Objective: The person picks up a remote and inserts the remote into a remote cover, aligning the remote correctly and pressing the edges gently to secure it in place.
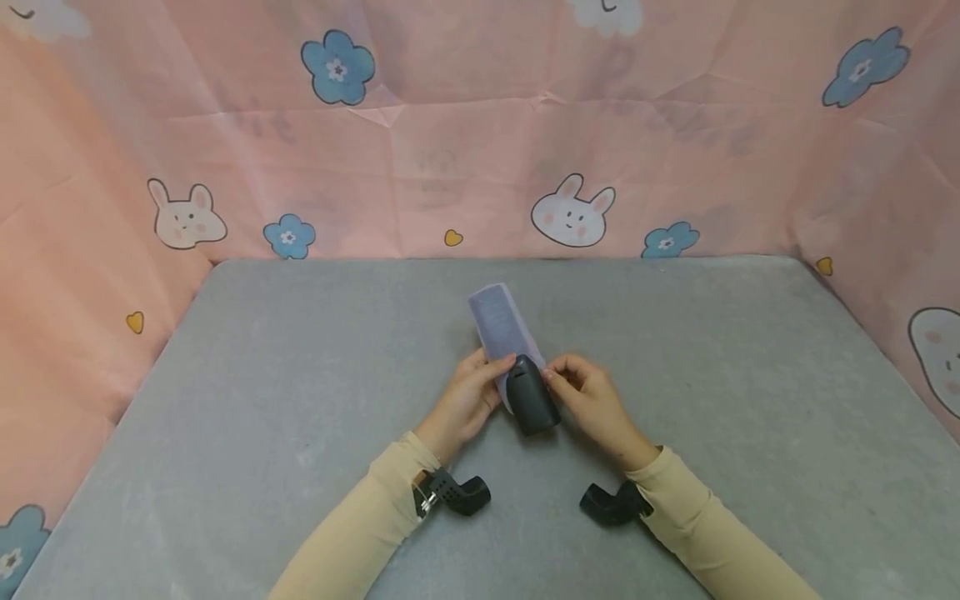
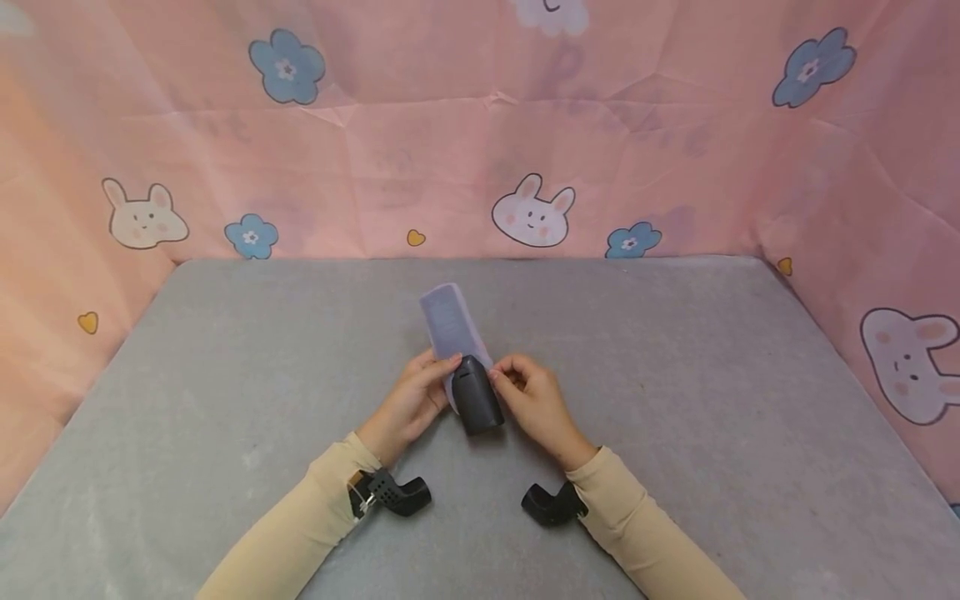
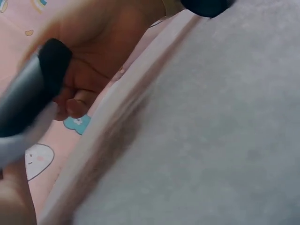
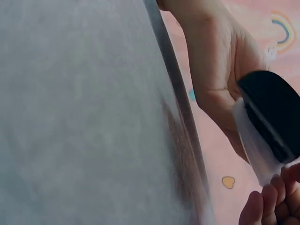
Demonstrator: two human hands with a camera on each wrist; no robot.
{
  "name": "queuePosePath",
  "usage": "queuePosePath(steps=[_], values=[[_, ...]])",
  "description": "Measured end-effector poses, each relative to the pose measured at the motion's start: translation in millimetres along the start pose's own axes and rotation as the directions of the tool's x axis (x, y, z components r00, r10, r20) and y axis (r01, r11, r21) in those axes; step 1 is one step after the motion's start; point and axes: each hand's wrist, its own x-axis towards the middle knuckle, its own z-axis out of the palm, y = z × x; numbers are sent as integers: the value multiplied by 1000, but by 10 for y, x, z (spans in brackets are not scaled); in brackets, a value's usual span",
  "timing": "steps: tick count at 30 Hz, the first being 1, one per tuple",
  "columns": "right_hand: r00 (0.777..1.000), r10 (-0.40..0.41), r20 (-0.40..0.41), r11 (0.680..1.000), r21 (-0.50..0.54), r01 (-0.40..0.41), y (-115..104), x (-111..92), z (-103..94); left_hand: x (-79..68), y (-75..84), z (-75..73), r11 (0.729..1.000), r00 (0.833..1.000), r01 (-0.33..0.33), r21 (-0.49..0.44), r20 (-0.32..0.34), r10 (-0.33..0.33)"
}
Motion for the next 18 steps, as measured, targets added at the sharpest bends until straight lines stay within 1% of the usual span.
queuePosePath(steps=[4, 6, 7, 9, 11, 14, 18], values=[[995, -70, 71, 996, -42, 74, 2, 4, -36, 31, 11, -9, 999, 995, -20, 37, -93, 23], [989, -110, 102, 991, -70, 118, 0, 5, -54, 38, 13, -6, 997, 992, -26, 68, -125, 35], [986, -117, 115, 989, -74, 126, -2, 6, -63, 39, 12, -4, 996, 990, -26, 83, -133, 37], [983, -121, 135, 989, -71, 132, -7, 5, -77, 35, 9, -1, 993, 991, -24, 112, -126, 38], [983, -105, 149, 993, -42, 112, -16, 3, -90, 30, 6, -5, 992, 993, -25, 121, -110, 38], [985, -70, 156, 998, 5, 70, -25, 3, -103, 20, 6, -18, 994, 997, -19, 109, -78, 28], [989, -21, 144, 998, 69, 11, -8, 13, -111, 13, 8, -22, 996, 999, -2, 91, -44, 6]])
